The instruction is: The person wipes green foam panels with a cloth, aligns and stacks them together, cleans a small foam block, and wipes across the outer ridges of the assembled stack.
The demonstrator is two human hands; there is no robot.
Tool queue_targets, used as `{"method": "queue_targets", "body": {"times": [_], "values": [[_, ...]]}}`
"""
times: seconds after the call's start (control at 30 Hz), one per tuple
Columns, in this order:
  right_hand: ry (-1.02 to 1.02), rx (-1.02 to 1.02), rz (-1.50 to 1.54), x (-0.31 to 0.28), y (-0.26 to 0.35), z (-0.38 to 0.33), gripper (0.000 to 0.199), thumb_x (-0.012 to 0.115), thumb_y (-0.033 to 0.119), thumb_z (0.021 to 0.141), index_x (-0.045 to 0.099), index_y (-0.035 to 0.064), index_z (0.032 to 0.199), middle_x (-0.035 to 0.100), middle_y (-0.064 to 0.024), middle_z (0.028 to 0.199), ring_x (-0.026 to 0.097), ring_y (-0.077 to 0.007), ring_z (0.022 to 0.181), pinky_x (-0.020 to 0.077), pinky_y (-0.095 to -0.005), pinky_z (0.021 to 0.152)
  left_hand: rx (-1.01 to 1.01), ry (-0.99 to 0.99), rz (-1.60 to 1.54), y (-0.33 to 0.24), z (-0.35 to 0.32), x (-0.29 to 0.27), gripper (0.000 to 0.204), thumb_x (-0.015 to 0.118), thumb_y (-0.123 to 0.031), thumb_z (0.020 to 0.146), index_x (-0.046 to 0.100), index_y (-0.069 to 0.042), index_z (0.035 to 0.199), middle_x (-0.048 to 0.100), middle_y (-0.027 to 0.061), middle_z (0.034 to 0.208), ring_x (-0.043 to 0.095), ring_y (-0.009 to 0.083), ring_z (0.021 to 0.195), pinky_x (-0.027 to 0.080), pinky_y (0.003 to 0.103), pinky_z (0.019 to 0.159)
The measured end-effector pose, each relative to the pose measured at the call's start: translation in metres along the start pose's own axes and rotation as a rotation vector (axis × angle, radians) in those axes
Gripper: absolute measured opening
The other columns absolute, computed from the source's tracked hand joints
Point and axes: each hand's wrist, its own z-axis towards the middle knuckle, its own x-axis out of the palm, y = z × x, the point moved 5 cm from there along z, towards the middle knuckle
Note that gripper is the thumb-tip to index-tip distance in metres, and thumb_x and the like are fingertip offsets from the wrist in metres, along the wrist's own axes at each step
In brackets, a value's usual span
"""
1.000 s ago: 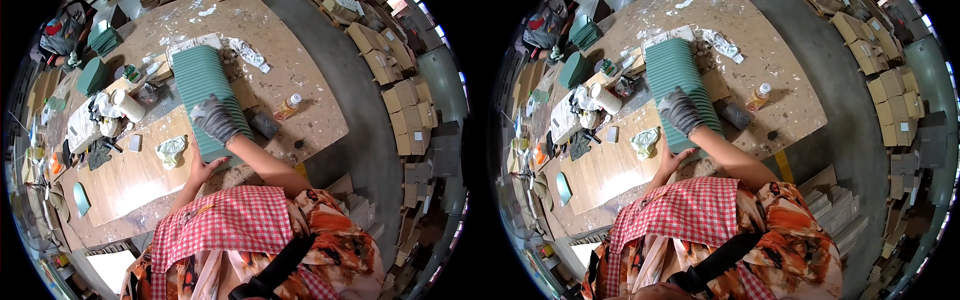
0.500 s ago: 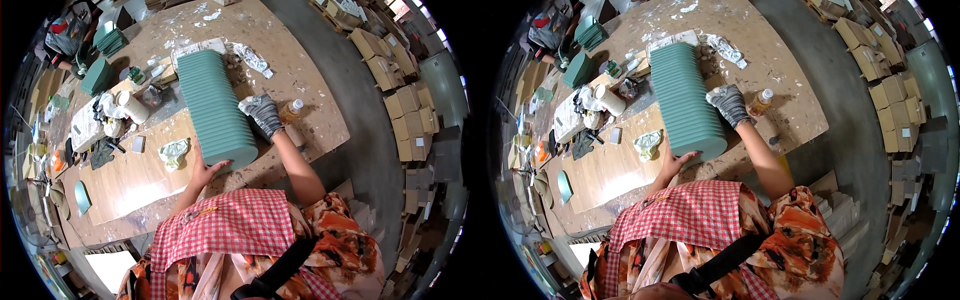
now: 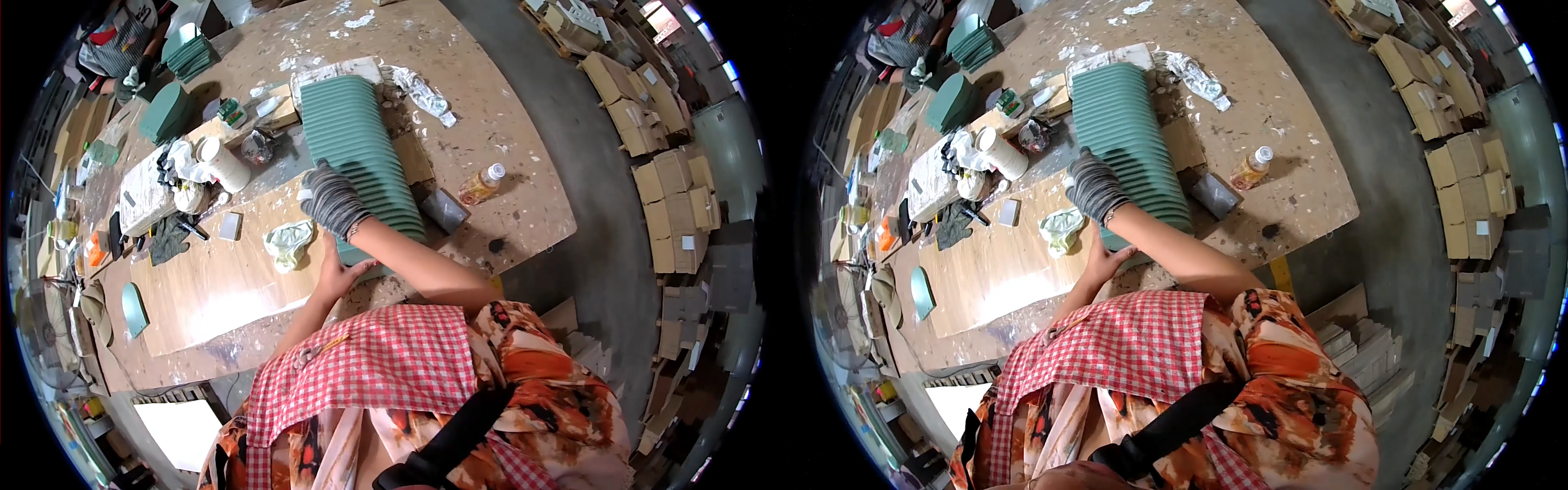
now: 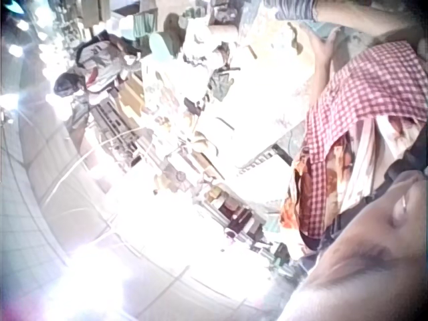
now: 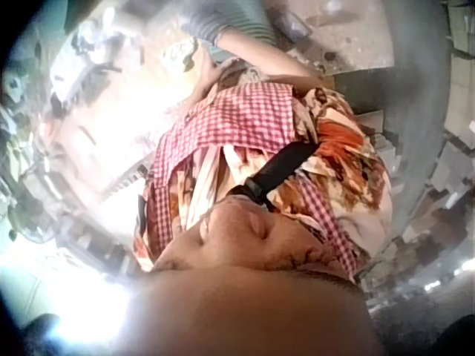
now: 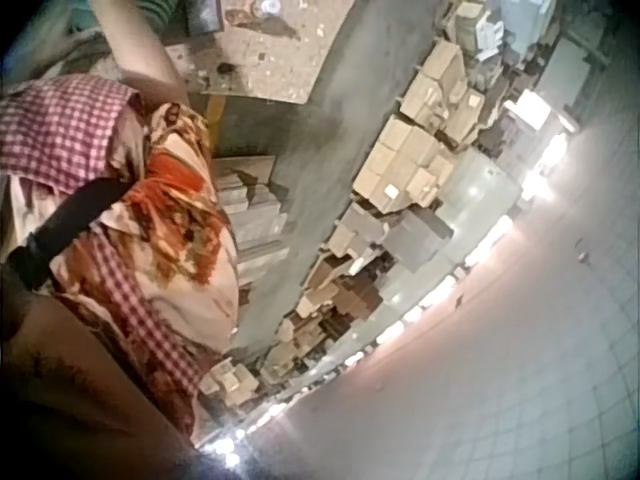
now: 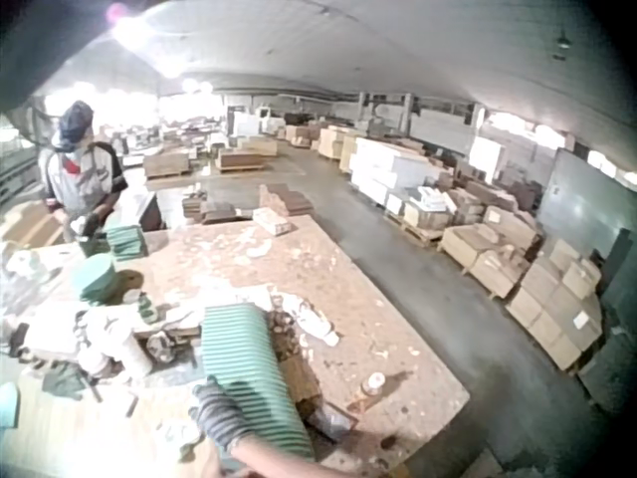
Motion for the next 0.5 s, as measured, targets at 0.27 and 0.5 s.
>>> {"method": "queue_targets", "body": {"times": [0.27, 0.5], "values": [[-0.276, -0.060, 0.293, -0.033, -0.052, -0.027, 0.028, 0.071, 0.025, 0.071, 0.062, 0.0030, 0.086, 0.064, -0.0161, 0.090, 0.059, -0.0322, 0.088, 0.0417, -0.0404, 0.096, 0.090, -0.014, 0.152, -0.002, 0.002, -0.002, 0.116, 0.084, -0.028, 0.070, 0.003, 0.004, 0.148, 0.020, 0.0265, 0.149, 0.025, 0.0366, 0.139, 0.024, 0.041, 0.113], [-0.289, 0.297, 0.413, -0.058, -0.158, -0.062, 0.027, 0.077, 0.021, 0.072, 0.065, -0.0001, 0.084, 0.067, -0.0150, 0.086, 0.063, -0.0262, 0.082, 0.0499, -0.0351, 0.079, 0.129, 0.004, 0.242, -0.011, 0.001, -0.003, 0.118, 0.084, -0.027, 0.070, 0.000, 0.004, 0.148, 0.013, 0.0263, 0.153, 0.020, 0.0362, 0.141, 0.022, 0.040, 0.114]]}}
